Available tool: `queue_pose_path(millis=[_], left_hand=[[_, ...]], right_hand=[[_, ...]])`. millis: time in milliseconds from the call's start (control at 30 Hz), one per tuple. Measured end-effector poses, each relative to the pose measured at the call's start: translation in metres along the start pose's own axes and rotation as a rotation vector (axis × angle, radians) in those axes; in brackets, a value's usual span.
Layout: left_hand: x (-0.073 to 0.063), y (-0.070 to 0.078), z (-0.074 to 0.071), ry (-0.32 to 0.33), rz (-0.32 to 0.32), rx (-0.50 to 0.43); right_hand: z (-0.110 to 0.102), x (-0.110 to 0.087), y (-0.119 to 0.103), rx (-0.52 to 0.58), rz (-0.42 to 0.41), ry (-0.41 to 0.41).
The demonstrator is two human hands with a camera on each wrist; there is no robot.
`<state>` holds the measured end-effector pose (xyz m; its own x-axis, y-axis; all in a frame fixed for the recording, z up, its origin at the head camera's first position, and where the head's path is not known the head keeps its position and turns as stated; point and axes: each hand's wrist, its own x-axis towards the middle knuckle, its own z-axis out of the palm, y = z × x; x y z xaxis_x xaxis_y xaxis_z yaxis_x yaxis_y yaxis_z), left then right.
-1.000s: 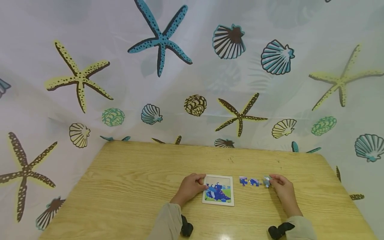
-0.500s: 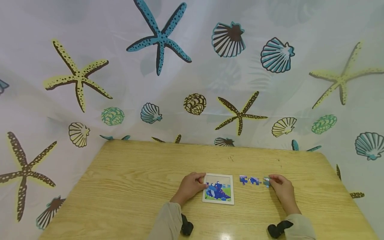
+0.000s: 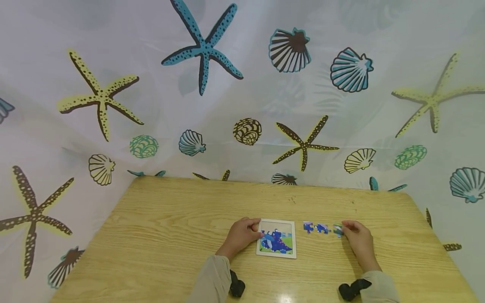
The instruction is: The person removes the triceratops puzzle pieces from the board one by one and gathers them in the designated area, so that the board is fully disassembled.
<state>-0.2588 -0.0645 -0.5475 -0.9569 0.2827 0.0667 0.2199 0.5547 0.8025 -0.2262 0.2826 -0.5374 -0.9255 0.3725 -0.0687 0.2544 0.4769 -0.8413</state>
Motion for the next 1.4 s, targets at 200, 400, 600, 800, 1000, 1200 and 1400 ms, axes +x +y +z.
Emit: queue_pose_path(millis=[200,400,600,800,1000,1200,1400], left_hand=[[-0.001,0.000,0.000,0.002,-0.008,0.003],[-0.001,0.001,-0.001,-0.006,-0.005,0.007],[-0.001,0.004,-0.003,-0.004,0.000,0.006],[-0.002,0.004,-0.002,0.003,0.012,0.012],[-0.003,0.004,-0.002,0.006,0.021,0.015],[-0.002,0.003,-0.002,0.006,0.026,0.015],[-0.002,0.003,-0.002,-0.001,0.024,0.020]], right_hand=[[-0.002,-0.001,0.001,0.040,0.004,-0.025],[-0.002,-0.002,0.002,0.059,0.009,-0.028],[-0.001,-0.005,-0.001,0.101,0.000,-0.051],[0.010,-0.008,-0.007,0.165,-0.061,-0.102],[0.029,-0.014,-0.016,0.227,-0.088,-0.173],[0.054,-0.025,-0.031,0.256,-0.126,-0.254],[0.078,-0.036,-0.048,0.264,-0.183,-0.320]])
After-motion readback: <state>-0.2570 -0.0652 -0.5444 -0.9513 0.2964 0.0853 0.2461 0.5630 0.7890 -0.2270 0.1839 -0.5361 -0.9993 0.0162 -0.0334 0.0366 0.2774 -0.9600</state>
